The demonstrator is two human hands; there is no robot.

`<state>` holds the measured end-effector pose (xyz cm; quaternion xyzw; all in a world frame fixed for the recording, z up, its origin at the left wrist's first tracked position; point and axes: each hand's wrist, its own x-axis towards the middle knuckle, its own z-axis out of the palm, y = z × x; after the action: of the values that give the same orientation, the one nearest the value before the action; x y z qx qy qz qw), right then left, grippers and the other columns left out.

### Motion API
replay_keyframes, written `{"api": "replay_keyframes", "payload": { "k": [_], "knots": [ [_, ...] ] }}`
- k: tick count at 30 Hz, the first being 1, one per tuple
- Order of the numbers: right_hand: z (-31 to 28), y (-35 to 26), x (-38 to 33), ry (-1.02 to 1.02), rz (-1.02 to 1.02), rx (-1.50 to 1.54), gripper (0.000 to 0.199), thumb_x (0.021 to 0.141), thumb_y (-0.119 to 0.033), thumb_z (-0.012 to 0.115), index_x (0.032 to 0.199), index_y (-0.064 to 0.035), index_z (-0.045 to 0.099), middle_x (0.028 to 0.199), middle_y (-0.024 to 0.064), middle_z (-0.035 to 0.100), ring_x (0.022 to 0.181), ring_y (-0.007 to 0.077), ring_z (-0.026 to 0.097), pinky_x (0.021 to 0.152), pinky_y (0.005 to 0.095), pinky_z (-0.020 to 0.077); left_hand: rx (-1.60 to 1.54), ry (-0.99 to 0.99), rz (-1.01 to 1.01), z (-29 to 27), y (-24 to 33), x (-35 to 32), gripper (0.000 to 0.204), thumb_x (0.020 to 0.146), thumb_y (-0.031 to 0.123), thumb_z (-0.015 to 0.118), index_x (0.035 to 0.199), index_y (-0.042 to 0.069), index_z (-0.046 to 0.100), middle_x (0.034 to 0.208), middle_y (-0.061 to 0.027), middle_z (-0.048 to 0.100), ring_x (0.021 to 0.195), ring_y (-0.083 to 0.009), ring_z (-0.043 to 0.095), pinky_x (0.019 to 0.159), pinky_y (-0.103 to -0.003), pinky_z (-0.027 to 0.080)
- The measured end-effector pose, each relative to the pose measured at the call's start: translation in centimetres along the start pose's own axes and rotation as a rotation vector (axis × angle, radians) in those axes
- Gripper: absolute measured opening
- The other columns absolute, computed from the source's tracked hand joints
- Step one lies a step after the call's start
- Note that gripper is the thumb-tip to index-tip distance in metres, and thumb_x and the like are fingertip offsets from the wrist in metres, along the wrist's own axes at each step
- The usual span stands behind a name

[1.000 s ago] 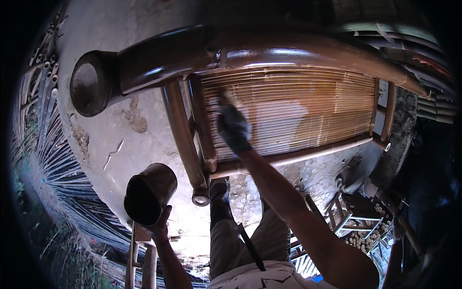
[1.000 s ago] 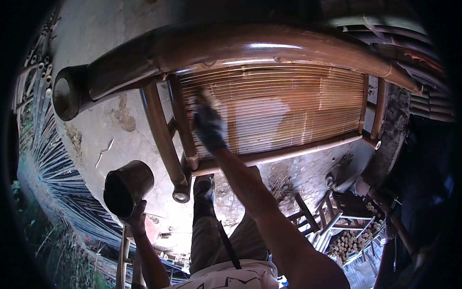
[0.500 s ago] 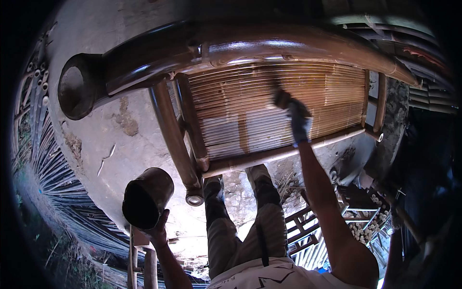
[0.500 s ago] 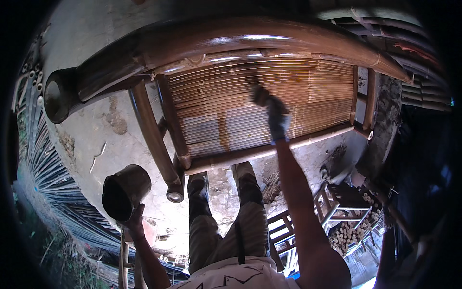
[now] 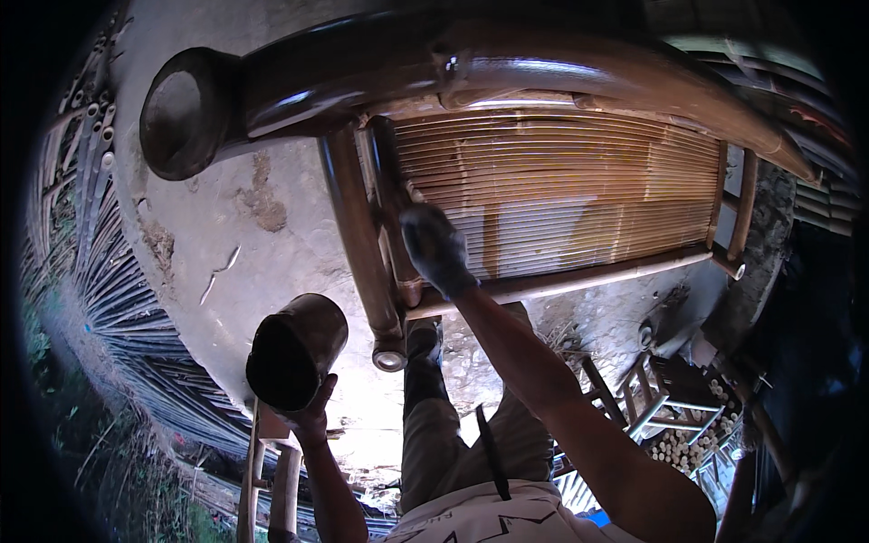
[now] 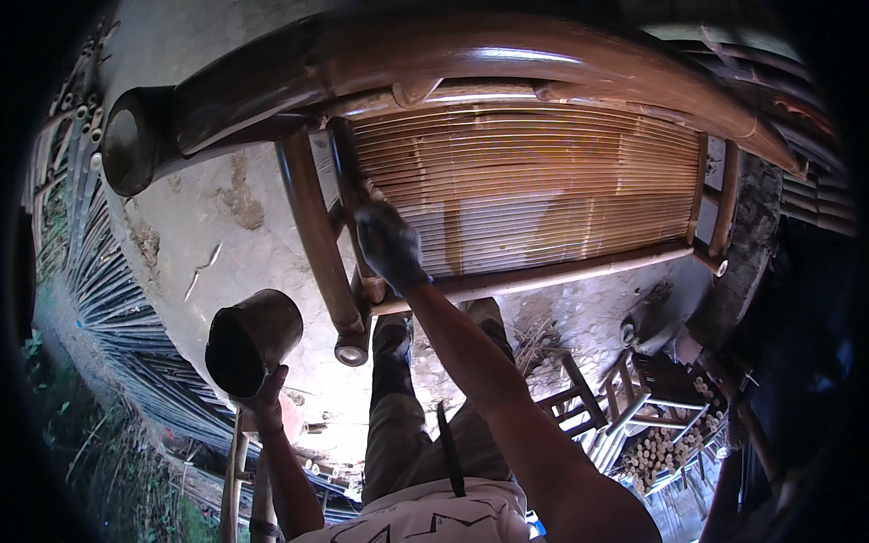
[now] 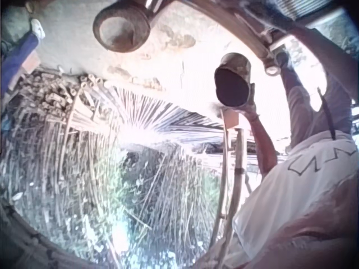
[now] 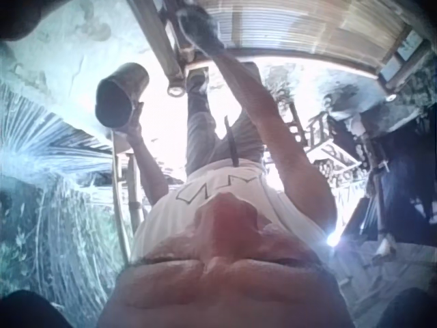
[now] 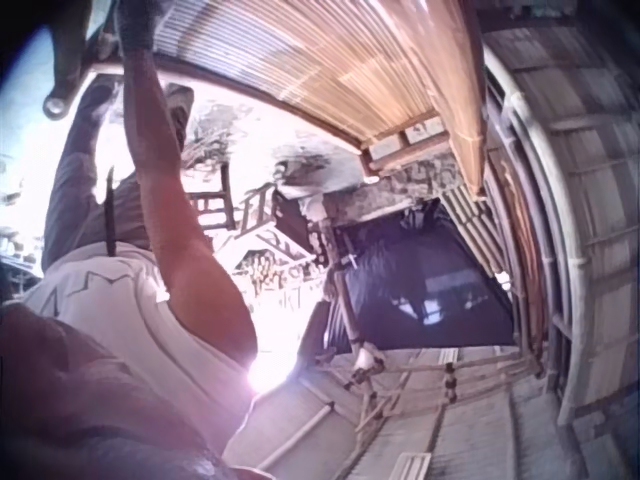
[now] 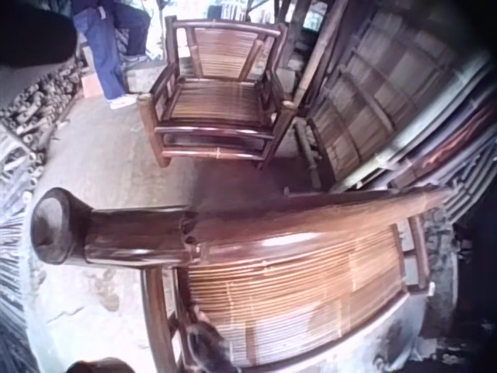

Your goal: The person applies a dark liquid finish to a bamboo chair using a brush. They repeatedly dip the brush into a container held in the left hand and coat the chair's frame, slats, and seat. The person works methodically around the chair, ensuring coverage on the vertical supports and horizontal slats.

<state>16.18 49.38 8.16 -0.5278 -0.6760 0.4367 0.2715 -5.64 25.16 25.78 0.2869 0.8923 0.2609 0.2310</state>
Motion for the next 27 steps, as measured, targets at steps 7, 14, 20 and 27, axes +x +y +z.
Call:
{"api": "replay_keyframes", "payload": {
  "k": [7, 14, 20, 27],
  "knots": [
    [-1.7, 1.3, 0.2, 0.114, 0.37, 0.182, 0.023, 0.099, -0.024, 0.06, 0.102, -0.0032, 0.069, 0.101, 0.0051, 0.069, 0.094, 0.0156, 0.066, 0.083, 0.0305, 0.0526, 0.009, 0.018, -0.062, -0.1, -1.7, 0.3, 0.102, 0.054, 0.028, 0.098, 0.138, 0.0, 0.047, 0.13, -0.0145, 0.057, 0.118, -0.0316, 0.054, 0.106, -0.045, 0.041],
    [-10.8, 9.0, -3.6, 0.16, 0.391, 0.241, 0.017, 0.096, -0.013, 0.06, 0.106, -0.004, 0.069, 0.105, 0.0111, 0.07, 0.102, 0.0216, 0.066, 0.091, 0.0309, 0.0525, -0.252, 0.009, -0.158, 1.3, 4.1, 2.7, 0.079, 0.063, 0.009, 0.092, 0.13, -0.004, 0.054, 0.123, -0.0134, 0.06, 0.108, -0.0266, 0.059, 0.089, -0.038, 0.054],
    [-27.1, 14.8, -2.9, 0.669, 0.372, -0.065, 0.018, 0.096, -0.015, 0.064, 0.111, -0.0066, 0.07, 0.093, 0.0008, 0.069, 0.086, 0.0107, 0.064, 0.078, 0.0275, 0.0529, -0.271, 0.019, 0.005, 1.6, 3.6, 4.0, 0.071, 0.068, 0.005, 0.088, 0.13, -0.004, 0.054, 0.128, -0.0135, 0.058, 0.113, -0.0263, 0.058, 0.094, -0.039, 0.05],
    [-17.5, 12.1, -4.0, 0.269, -0.143, -0.638, 0.028, 0.094, -0.028, 0.057, 0.116, -0.0118, 0.06, 0.111, 0.0153, 0.064, 0.096, 0.0378, 0.063, 0.082, 0.0466, 0.0525, -0.26, 0.089, -0.016, 1.4, 0.7, 3.2, 0.078, 0.064, 0.018, 0.093, 0.129, -0.003, 0.057, 0.125, -0.0145, 0.061, 0.112, -0.0289, 0.059, 0.096, -0.041, 0.049]
  ]
}}
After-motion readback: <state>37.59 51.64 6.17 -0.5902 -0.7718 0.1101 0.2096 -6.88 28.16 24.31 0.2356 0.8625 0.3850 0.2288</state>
